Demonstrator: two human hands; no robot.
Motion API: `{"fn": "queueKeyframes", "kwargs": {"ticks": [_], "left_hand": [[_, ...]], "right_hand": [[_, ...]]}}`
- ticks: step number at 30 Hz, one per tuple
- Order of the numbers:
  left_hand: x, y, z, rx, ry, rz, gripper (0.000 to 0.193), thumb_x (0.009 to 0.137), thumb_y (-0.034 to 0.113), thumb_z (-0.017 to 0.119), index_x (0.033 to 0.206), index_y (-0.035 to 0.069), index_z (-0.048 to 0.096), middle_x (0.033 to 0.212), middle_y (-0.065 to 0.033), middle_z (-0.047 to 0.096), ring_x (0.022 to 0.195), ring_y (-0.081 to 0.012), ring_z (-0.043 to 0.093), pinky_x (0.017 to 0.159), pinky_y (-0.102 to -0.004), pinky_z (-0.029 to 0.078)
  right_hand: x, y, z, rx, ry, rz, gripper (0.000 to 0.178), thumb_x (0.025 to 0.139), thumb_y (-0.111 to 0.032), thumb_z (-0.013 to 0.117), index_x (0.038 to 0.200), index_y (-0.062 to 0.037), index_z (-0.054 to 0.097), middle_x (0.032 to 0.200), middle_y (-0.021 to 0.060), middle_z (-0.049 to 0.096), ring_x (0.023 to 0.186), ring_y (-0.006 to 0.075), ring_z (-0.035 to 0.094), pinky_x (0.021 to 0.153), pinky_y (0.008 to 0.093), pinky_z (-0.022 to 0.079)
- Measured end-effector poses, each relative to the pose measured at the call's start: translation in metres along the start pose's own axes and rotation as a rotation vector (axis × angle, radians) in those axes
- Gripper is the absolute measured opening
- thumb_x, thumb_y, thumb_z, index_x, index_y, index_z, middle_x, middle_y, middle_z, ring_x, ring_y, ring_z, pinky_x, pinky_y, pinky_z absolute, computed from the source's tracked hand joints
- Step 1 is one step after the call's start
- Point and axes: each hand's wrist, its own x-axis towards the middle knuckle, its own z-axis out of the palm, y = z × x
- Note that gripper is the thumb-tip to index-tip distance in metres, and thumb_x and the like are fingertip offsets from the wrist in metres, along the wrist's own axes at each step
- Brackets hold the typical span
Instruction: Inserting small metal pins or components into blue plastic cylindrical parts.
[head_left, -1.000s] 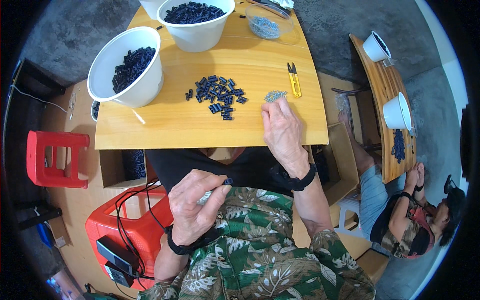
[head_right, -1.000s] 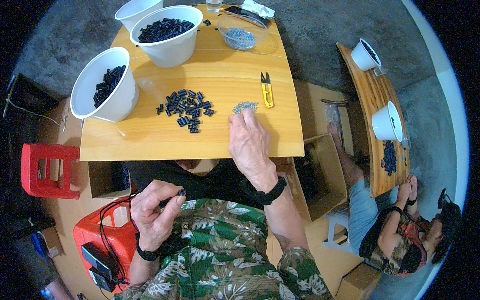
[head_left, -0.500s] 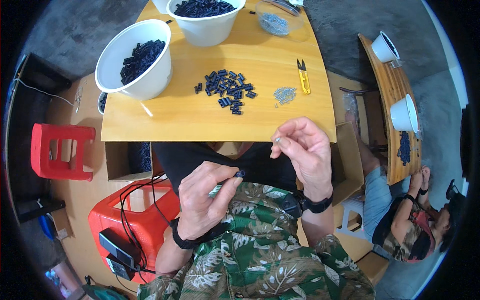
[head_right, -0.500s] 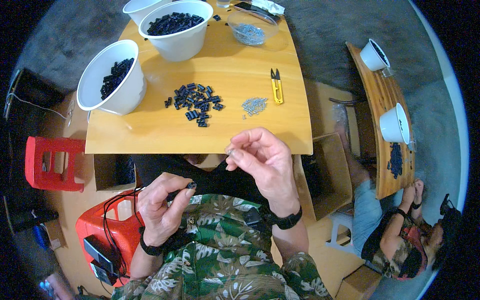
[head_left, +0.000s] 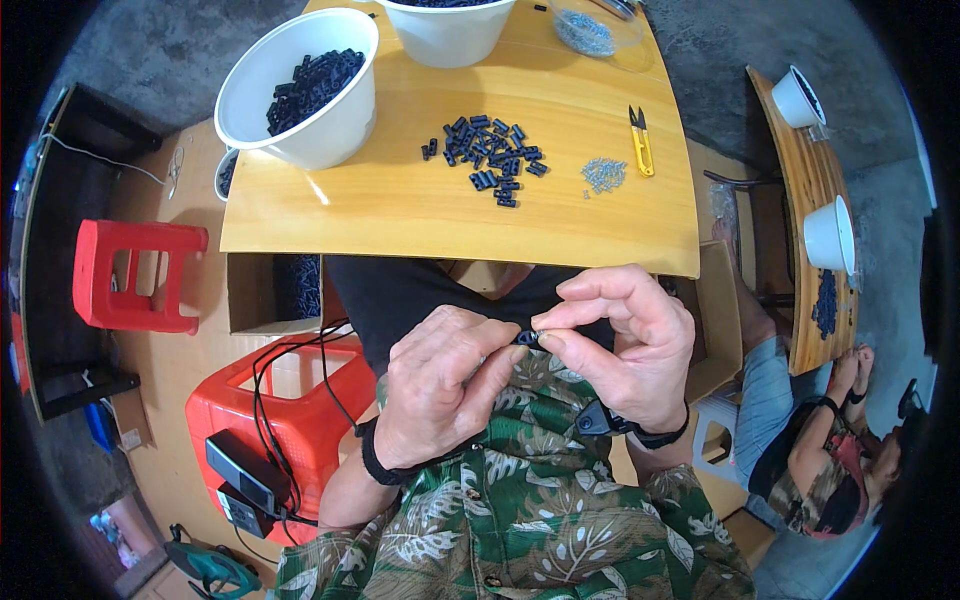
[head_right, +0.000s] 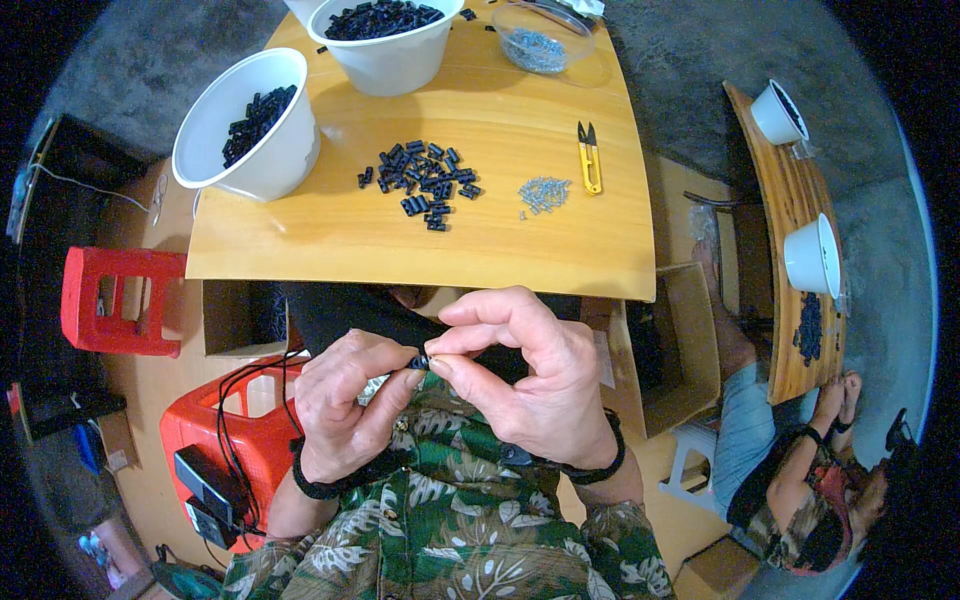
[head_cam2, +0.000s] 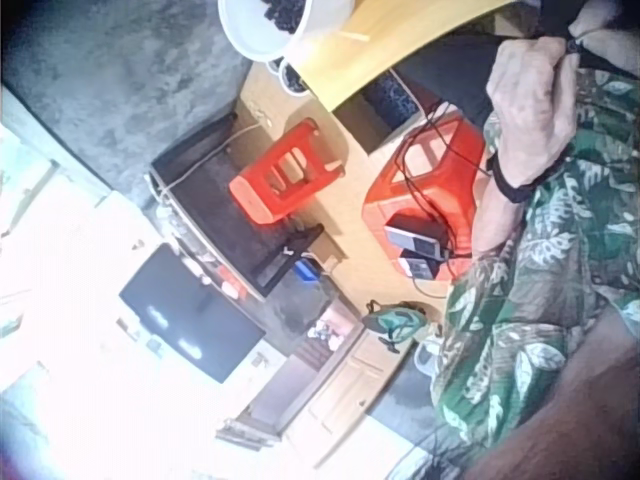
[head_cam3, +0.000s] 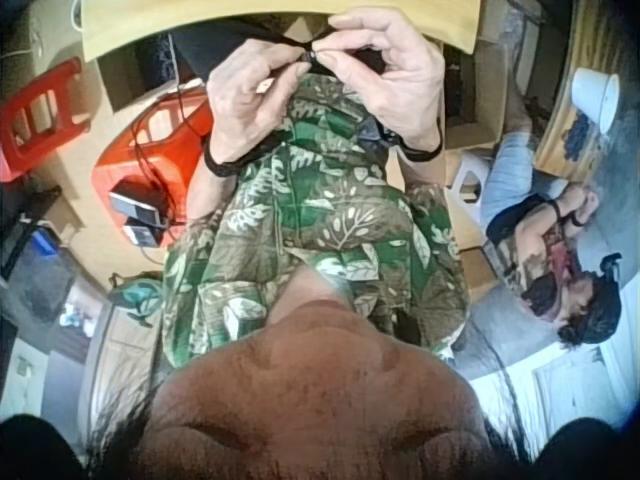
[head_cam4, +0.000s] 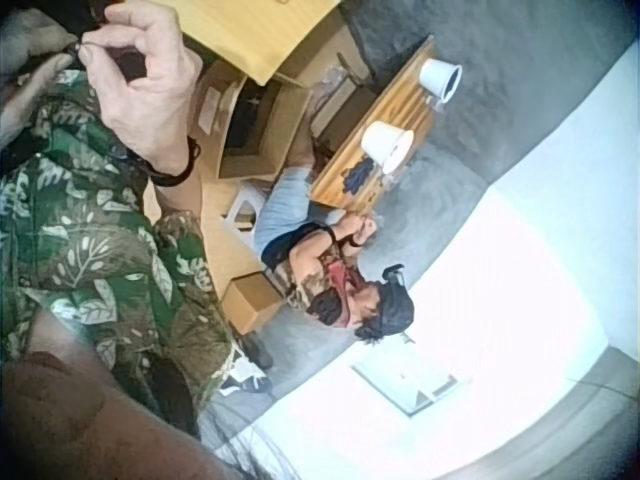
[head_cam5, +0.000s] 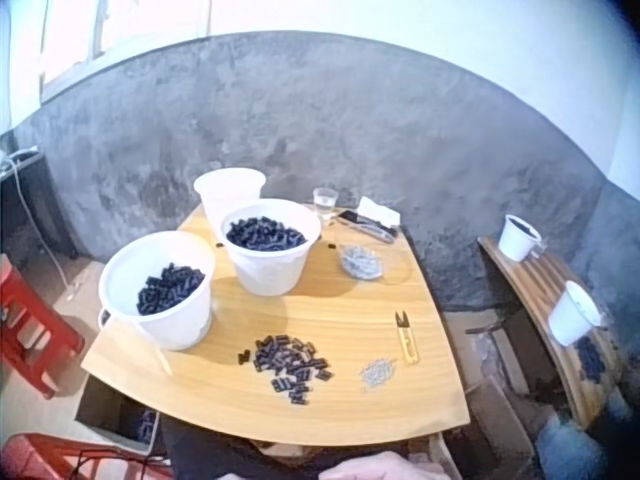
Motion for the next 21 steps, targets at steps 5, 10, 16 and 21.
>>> {"fn": "queueKeyframes", "kwargs": {"ticks": [5,10,16,21], "left_hand": [[-0.001,-0.001,0.001,0.011,0.016,0.031,0.024,0.075,-0.002,0.079,0.096,0.001,0.066,0.080,-0.0115,0.064,0.070,-0.0288,0.062,0.062,-0.0370,0.050],[0.000,0.000,0.000,0.118,-0.007,0.074,0.029,0.070,-0.004,0.079,0.096,-0.001,0.065,0.079,-0.0118,0.062,0.069,-0.0291,0.061,0.063,-0.0380,0.050],[-0.001,-0.001,-0.002,0.164,-0.029,0.121,0.032,0.068,-0.006,0.078,0.097,-0.002,0.064,0.079,-0.0114,0.062,0.070,-0.0289,0.061,0.064,-0.0381,0.050],[0.000,-0.002,-0.001,0.054,-0.029,0.159,0.033,0.068,-0.007,0.078,0.099,-0.003,0.064,0.081,-0.0125,0.063,0.071,-0.0297,0.062,0.063,-0.0386,0.051]], "right_hand": [[0.002,-0.001,-0.001,-0.115,-0.014,-0.065,0.034,0.077,0.000,0.080,0.107,-0.0008,0.064,0.086,0.0088,0.076,0.081,0.0159,0.075,0.074,0.0281,0.057],[0.004,-0.011,0.003,-0.353,-0.039,-0.208,0.035,0.074,0.006,0.080,0.104,0.0024,0.062,0.086,0.0101,0.076,0.081,0.0151,0.074,0.075,0.0242,0.055],[0.004,-0.009,-0.002,-0.307,-0.113,-0.184,0.033,0.078,0.005,0.076,0.108,0.0024,0.063,0.093,0.0131,0.074,0.083,0.0198,0.075,0.072,0.0302,0.059],[0.002,0.008,-0.011,0.310,-0.179,0.204,0.035,0.082,0.001,0.078,0.113,0.0030,0.061,0.094,0.0111,0.075,0.090,0.0130,0.072,0.079,0.0269,0.056]]}}
